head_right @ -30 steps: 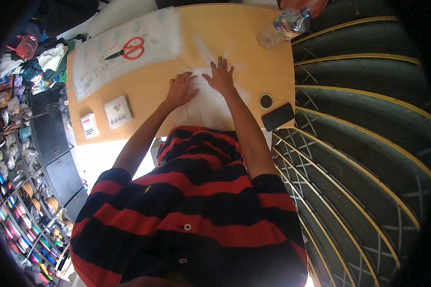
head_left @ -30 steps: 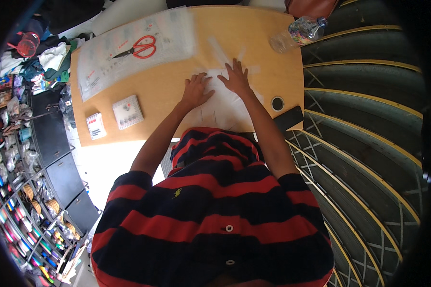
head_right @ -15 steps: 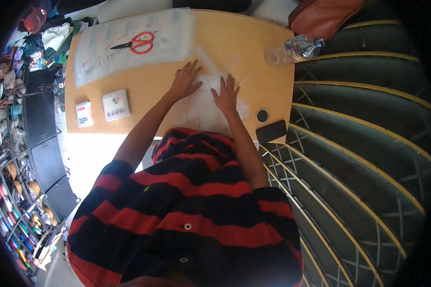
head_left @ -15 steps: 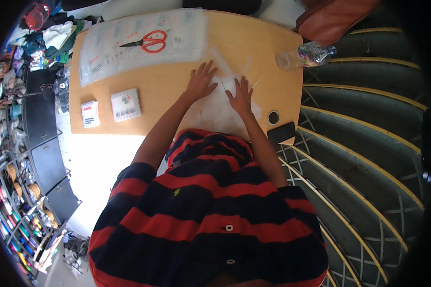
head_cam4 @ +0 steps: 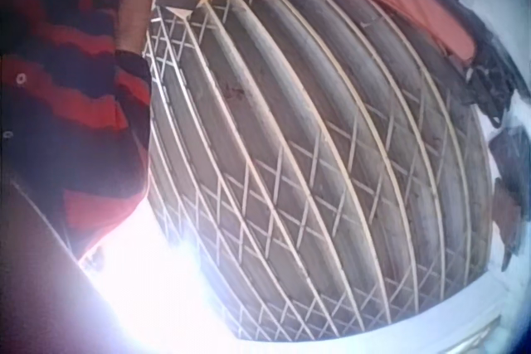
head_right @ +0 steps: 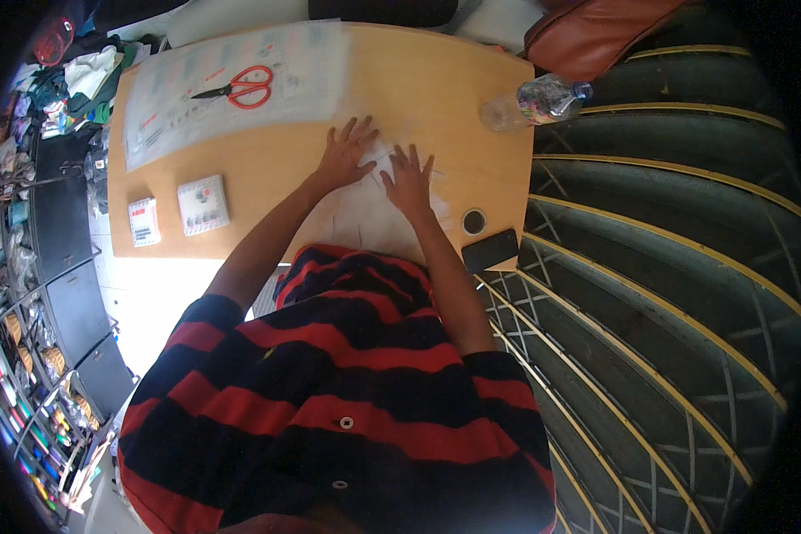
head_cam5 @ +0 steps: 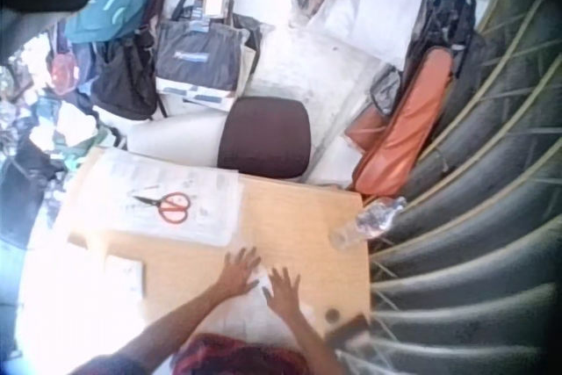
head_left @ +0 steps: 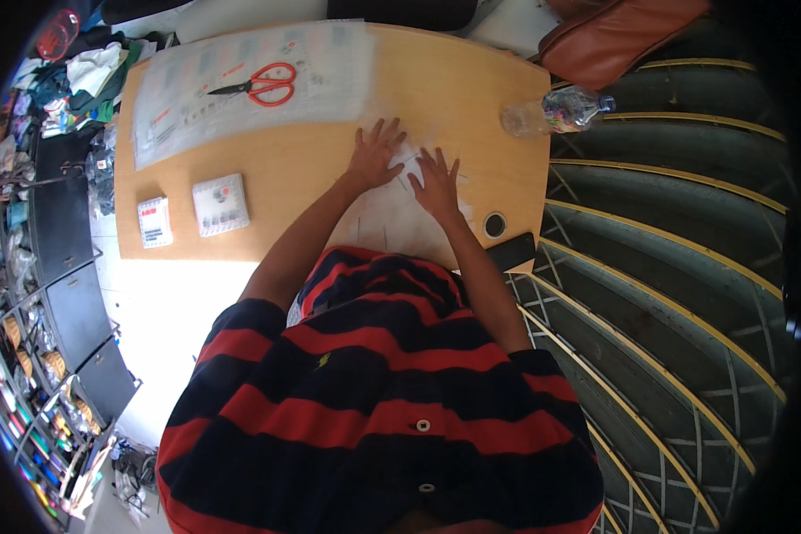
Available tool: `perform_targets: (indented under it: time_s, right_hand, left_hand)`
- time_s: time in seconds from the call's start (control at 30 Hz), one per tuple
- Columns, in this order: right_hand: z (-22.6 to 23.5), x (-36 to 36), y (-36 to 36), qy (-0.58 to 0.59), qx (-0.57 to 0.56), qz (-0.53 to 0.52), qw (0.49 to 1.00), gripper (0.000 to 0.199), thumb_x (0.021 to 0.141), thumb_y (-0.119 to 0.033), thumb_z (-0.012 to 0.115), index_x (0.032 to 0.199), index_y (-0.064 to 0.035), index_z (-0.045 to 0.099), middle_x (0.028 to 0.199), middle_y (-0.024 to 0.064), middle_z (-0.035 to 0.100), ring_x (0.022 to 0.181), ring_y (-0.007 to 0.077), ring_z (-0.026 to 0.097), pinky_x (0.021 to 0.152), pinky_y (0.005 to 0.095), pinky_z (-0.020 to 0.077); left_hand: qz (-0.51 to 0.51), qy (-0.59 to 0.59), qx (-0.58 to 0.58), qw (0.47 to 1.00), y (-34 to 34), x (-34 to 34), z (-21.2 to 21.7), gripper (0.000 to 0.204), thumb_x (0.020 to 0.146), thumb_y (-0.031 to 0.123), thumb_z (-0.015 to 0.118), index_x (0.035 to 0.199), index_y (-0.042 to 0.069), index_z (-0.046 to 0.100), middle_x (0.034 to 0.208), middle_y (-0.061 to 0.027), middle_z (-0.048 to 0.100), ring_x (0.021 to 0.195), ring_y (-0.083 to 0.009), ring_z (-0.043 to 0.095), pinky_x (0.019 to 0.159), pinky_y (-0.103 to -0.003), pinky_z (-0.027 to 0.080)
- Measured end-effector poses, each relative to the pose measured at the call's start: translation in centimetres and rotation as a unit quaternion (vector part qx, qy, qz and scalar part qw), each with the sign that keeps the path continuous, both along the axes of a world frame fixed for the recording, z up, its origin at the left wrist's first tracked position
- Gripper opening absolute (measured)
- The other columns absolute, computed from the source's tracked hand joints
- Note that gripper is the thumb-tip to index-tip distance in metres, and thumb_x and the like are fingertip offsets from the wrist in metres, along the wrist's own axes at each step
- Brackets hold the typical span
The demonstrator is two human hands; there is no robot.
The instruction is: The person uses red-handled scissors to cut a sheet of white paper with printed text into small rectangular strips. They then arrange the cut strips on the table surface and continue cutting additional pieces from the remaining paper.
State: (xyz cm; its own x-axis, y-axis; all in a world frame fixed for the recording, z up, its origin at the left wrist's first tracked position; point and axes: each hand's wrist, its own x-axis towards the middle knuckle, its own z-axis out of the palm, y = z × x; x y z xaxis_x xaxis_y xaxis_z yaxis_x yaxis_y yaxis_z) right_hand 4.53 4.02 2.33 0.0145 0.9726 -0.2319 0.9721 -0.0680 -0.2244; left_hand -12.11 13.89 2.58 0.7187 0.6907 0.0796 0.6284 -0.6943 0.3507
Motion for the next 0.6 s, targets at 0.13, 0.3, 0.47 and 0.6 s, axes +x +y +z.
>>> perform_targets:
  time_s: [0.13, 0.3, 0.47, 0.6]
  right_hand:
    - [0.6, 0.0, -0.5, 0.040, 0.025, -0.067, 0.997, 0.060, 0.089, -0.036, 0.055, 0.138, -0.0038, 0.039, 0.149, 0.0165, 0.028, 0.138, 0.0377, 0.021, 0.107, 0.0660, 0.0110]
    - [-1.5, 0.3, -1.2, 0.081, 0.070, -0.243, 0.964, 0.066, 0.089, -0.036, 0.056, 0.141, -0.0029, 0.033, 0.149, 0.0241, 0.024, 0.140, 0.0400, 0.016, 0.109, 0.0614, 0.0113]
    - [-0.3, -0.8, -1.4, 0.155, 0.029, -0.124, 0.980, 0.067, 0.089, -0.036, 0.055, 0.142, -0.0028, 0.030, 0.151, 0.0227, 0.018, 0.141, 0.0400, 0.013, 0.110, 0.0592, 0.0120]
    - [-0.5, -0.7, -3.4, 0.159, 0.068, -0.191, 0.966, 0.070, 0.089, -0.039, 0.055, 0.143, -0.0046, 0.029, 0.152, 0.0235, 0.011, 0.140, 0.0437, 0.010, 0.107, 0.0641, 0.0109]
  left_hand:
    - [-0.023, 0.055, -0.030, 0.998, 1.0, -0.7, -0.9, 0.067, 0.078, 0.039, 0.067, 0.135, 0.012, 0.043, 0.147, -0.0111, 0.032, 0.132, -0.0356, 0.034, 0.095, -0.061, 0.034]
    - [-0.011, 0.080, -0.086, 0.993, -2.0, -1.6, 0.9, 0.065, 0.079, 0.043, 0.064, 0.133, 0.011, 0.046, 0.139, -0.0124, 0.042, 0.122, -0.0324, 0.043, 0.089, -0.056, 0.038]
    - [0.057, 0.085, -0.098, 0.990, -1.8, -2.0, 1.7, 0.059, 0.080, 0.046, 0.063, 0.127, 0.011, 0.051, 0.122, -0.0114, 0.053, 0.108, -0.0297, 0.051, 0.080, -0.052, 0.039]
    - [0.091, 0.161, -0.107, 0.977, 0.0, -1.3, 2.6, 0.062, 0.078, 0.048, 0.063, 0.125, 0.008, 0.053, 0.123, -0.0109, 0.053, 0.110, -0.0284, 0.048, 0.081, -0.051, 0.037]
